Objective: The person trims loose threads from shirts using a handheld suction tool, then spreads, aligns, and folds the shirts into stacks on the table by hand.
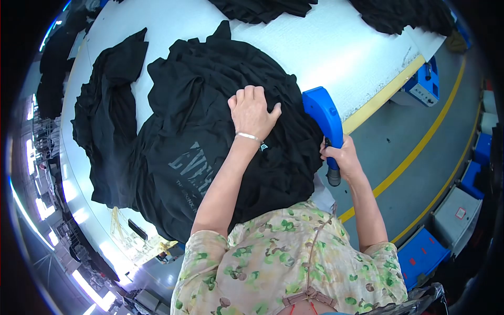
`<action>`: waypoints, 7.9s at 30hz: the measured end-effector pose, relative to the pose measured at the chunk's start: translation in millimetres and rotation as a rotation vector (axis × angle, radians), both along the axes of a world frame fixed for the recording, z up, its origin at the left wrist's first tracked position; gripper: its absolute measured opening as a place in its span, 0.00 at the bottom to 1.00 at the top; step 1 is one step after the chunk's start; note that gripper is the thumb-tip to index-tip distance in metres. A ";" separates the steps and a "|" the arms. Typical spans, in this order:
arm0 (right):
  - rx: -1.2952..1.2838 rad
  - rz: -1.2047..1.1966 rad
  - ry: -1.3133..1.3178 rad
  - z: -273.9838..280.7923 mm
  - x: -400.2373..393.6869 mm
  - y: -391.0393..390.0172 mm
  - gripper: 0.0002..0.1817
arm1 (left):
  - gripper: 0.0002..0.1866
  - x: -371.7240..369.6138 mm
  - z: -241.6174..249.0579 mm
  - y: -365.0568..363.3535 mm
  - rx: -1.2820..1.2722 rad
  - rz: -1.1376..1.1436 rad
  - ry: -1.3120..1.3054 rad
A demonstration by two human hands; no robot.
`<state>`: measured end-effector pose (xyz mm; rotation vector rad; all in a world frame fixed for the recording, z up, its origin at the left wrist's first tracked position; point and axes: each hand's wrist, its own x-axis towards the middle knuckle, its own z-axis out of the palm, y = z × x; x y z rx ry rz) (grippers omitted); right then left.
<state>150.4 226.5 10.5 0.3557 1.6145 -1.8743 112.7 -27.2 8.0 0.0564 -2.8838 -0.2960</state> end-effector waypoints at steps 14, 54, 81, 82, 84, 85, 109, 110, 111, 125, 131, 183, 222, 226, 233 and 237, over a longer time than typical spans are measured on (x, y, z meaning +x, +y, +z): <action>-0.035 -0.106 0.004 -8.2 -14.1 3.2 0.08 | 0.10 -27.5 -14.8 -20.2 0.136 -0.066 0.051; 0.071 0.027 0.142 11.5 -38.7 -38.5 0.09 | 0.15 -31.7 23.9 -68.2 0.312 0.012 -0.604; 0.277 0.305 0.216 21.5 -75.4 -55.3 0.16 | 0.13 -14.2 -28.6 -38.9 0.001 -0.032 0.213; 0.245 0.237 0.147 26.2 -74.9 -55.2 0.16 | 0.13 -13.6 -27.9 -39.0 0.010 -0.035 0.231; 0.229 0.327 0.210 24.5 -73.1 -54.2 0.16 | 0.13 -14.5 -27.3 -37.1 0.034 -0.042 0.264; 0.225 0.372 0.243 22.8 -72.5 -52.9 0.16 | 0.14 -14.1 -26.5 -36.9 0.046 -0.041 0.276; 0.060 0.322 0.071 40.2 -71.7 -56.4 0.09 | 0.14 1.4 -8.7 -33.7 0.600 0.110 0.263; 0.077 0.330 0.071 40.5 -71.7 -54.9 0.09 | 0.14 1.4 -6.8 -32.8 0.614 0.125 0.240; 0.074 0.346 0.069 41.0 -71.3 -53.4 0.09 | 0.15 0.6 -6.0 -31.0 0.630 0.138 0.219; 0.045 0.282 0.064 27.4 -59.3 -55.5 0.09 | 0.14 0.2 -7.2 -27.0 0.683 0.148 0.154; 0.007 0.235 0.046 22.7 -55.9 -55.6 0.10 | 0.13 -2.0 -9.5 -24.7 0.700 0.148 0.141; 0.248 0.404 0.224 -3.9 -47.5 -54.5 0.14 | 0.24 -23.1 1.5 -66.3 1.551 0.079 -0.740; 0.064 0.194 0.290 26.2 -47.0 -35.9 0.10 | 0.16 13.5 -23.4 -47.0 0.037 -0.014 0.141; 0.259 0.479 0.348 17.4 -51.2 -63.1 0.16 | 0.13 16.9 -25.5 -46.4 0.079 0.011 0.193; 0.169 0.267 0.179 41.2 -57.6 -68.3 0.15 | 0.12 14.4 -29.1 -49.0 0.098 0.131 0.098; 0.267 0.486 0.360 32.0 -56.2 -74.9 0.15 | 0.14 18.8 -31.3 -51.5 0.170 0.088 0.226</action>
